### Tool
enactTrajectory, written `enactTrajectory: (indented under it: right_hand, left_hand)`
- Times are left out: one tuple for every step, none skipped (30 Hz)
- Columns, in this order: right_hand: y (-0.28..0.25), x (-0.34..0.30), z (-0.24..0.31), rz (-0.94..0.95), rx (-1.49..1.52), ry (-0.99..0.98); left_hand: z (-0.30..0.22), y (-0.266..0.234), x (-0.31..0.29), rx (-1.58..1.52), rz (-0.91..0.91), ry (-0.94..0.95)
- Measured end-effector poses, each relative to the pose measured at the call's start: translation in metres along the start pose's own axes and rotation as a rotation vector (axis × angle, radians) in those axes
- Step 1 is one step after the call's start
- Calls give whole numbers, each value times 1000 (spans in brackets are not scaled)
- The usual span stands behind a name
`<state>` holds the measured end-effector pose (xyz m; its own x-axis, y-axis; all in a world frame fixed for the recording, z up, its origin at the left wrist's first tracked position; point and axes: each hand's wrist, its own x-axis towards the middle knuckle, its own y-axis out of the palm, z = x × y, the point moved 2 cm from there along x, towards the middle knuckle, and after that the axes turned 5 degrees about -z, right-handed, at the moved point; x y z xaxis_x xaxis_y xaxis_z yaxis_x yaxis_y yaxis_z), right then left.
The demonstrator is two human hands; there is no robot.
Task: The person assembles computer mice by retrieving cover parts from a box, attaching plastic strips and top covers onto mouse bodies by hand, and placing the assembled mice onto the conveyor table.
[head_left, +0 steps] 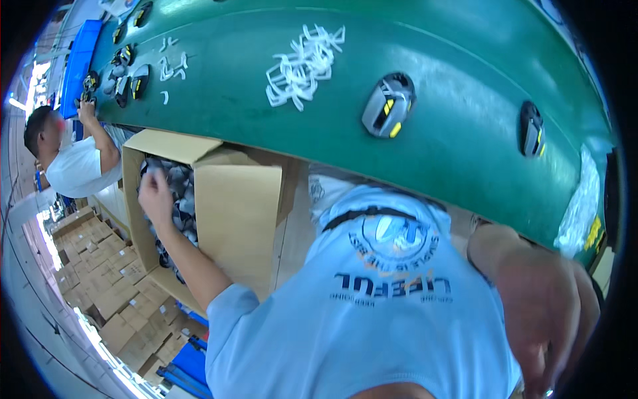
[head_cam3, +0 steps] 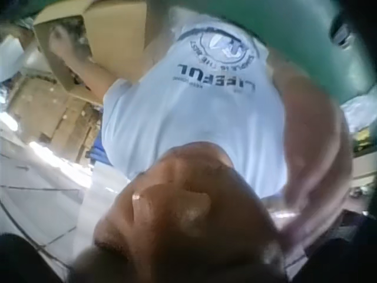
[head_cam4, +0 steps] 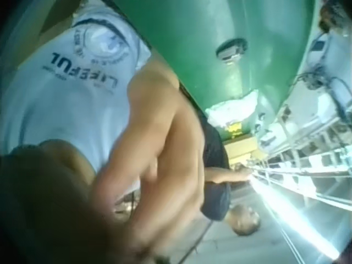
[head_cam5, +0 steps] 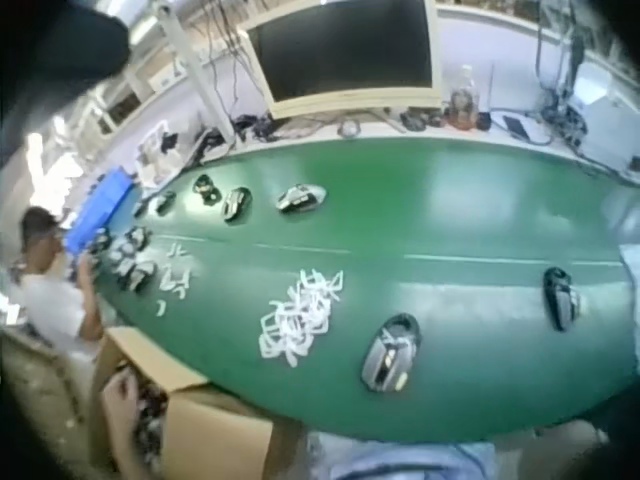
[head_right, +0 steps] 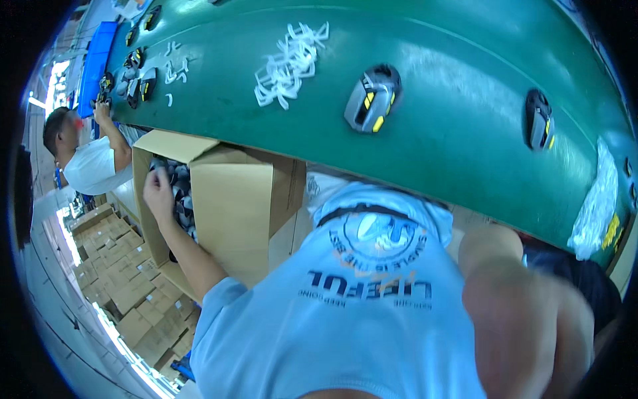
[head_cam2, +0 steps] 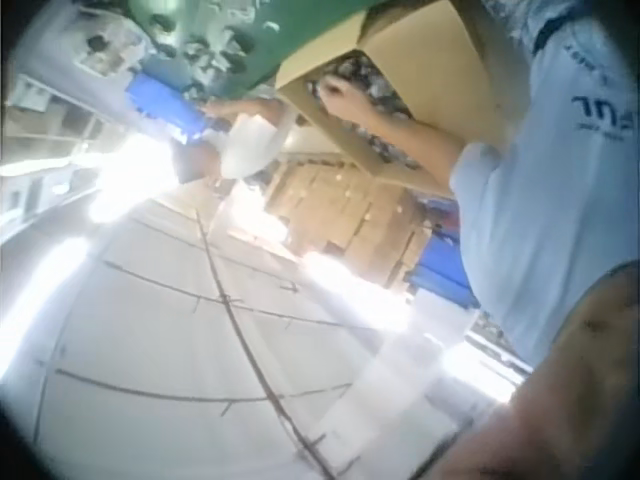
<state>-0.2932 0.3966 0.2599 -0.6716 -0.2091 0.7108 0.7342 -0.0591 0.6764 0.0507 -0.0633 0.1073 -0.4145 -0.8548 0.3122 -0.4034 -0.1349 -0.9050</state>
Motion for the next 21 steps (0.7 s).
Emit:
enactTrajectory:
  right_hand:
    - [-13,-4,2,132,-52,73]
    - [-35,-1,-5,291,-101,152]
    - [-53,-5,-14,447,-150,238]
    - [-70,-31,-34,257,-437,263]
    - [-64,-48,-59,149,-718,151]
    - [-73,-38,-85,443,-879,308]
    - [-81,-43,-102,486,-1002,398]
    - [-85,-51,-112,401,-1025,544]
    - [-91,-58,-117,315,-1045,686]
    - [-97,-64,-115,302,-1068,685]
    - [-105,-70,-112,261,-1067,714]
    - [-117,-74,-107,216,-1070,734]
    - [-128,-78,-100,197,-1056,676]
    - [-133,-80,-90,184,-1077,670]
    - [-138,-85,-81,-53,-898,857]
    - [-144,-90,-71,-289,-695,1020]
    - [-153,-91,-60,-186,-756,1059]
    - [-160,-94,-55,-210,-769,1050]
    - [-167,-96,-49,-331,-756,944]
    - [-173,-96,-43,-445,-740,836]
    - [-180,-94,-39,-517,-727,772]
  left_hand:
    - [-19,-21,-3,-96,-56,9]
    - [-42,-31,-2,-211,-132,4]
    - [-67,-37,-6,-415,-1,-85]
    - [-102,-47,-22,-579,128,-164]
    - [-148,-36,-36,-739,226,-69]
    - [-188,-24,-56,-861,288,23]
    - [-217,-9,-59,-890,502,213]
    - [-242,7,-59,-910,718,411]
    - [-262,23,-58,-937,787,450]
    - [-279,34,-58,-968,857,495]
    - [-289,44,-60,-981,877,511]
    - [-300,57,-61,-1117,946,518]
    - [-310,65,-65,-1251,1008,513]
    - [-324,69,-74,-1252,1044,482]
    - [-337,73,-82,-1203,1057,555]
    - [-347,78,-87,-1153,1065,628]
    - [-352,84,-88,-1103,1059,698]
    - [-361,89,-88,-1106,1082,713]
    - [-368,93,-82,-917,733,733]
    - [-374,95,-78,-721,386,732]
    - [-377,104,-78,-487,352,671]
